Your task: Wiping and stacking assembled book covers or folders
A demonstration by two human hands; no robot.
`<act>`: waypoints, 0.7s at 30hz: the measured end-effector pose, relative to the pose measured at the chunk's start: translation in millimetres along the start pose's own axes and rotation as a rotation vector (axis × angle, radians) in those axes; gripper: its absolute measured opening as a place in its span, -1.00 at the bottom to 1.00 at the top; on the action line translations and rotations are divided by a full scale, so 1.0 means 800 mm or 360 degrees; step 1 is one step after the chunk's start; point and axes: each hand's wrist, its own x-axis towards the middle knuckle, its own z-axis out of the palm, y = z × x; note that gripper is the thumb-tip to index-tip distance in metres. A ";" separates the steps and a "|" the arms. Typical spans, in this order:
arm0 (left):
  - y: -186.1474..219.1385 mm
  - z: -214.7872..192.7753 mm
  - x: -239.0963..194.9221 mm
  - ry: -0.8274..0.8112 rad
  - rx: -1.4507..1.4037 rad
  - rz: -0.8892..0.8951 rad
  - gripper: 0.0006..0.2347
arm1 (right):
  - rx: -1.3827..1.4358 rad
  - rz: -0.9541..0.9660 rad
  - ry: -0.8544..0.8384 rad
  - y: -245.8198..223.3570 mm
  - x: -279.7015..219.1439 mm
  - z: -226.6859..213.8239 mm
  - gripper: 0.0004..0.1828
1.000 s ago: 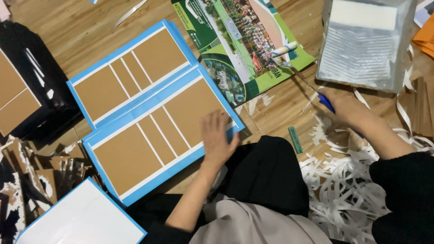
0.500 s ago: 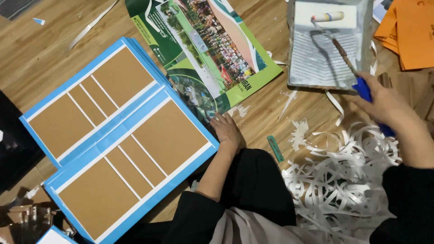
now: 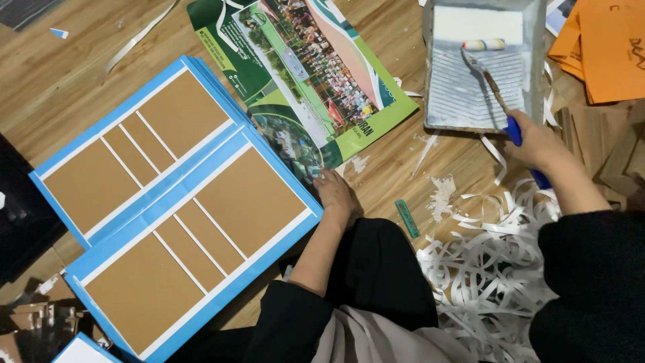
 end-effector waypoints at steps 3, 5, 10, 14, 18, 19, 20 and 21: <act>-0.003 -0.010 0.004 -0.0119 -0.0011 0.0024 -0.13 | -0.0168 0.0161 -0.0178 0.007 -0.040 -0.008 -0.17; -0.006 -0.016 0.000 -0.0164 0.0009 0.0047 -0.21 | -0.0199 0.0253 -0.0288 -0.012 -0.085 -0.036 -0.16; -0.009 -0.018 0.002 -0.0171 0.0001 0.0044 -0.25 | -0.0410 0.0172 -0.0305 0.036 -0.093 -0.047 -0.14; -0.005 -0.009 0.007 -0.0156 -0.0021 0.0081 -0.19 | -0.0338 -0.0005 -0.0266 -0.040 -0.135 -0.058 -0.20; -0.003 -0.001 0.014 -0.0075 0.0059 0.0077 -0.38 | -0.0300 -0.0341 -0.0229 -0.103 -0.134 -0.031 -0.28; 0.000 0.007 0.020 -0.0079 0.0063 0.0075 -0.38 | -0.0296 -0.0343 -0.0233 -0.114 -0.126 -0.018 -0.28; 0.003 0.015 0.026 -0.0022 0.0031 0.0037 -0.40 | -0.0372 -0.0286 -0.0341 -0.125 -0.118 -0.005 -0.34; 0.008 0.023 0.032 0.0035 -0.0001 0.0002 -0.42 | -0.0449 -0.0226 -0.0449 -0.135 -0.111 0.009 -0.36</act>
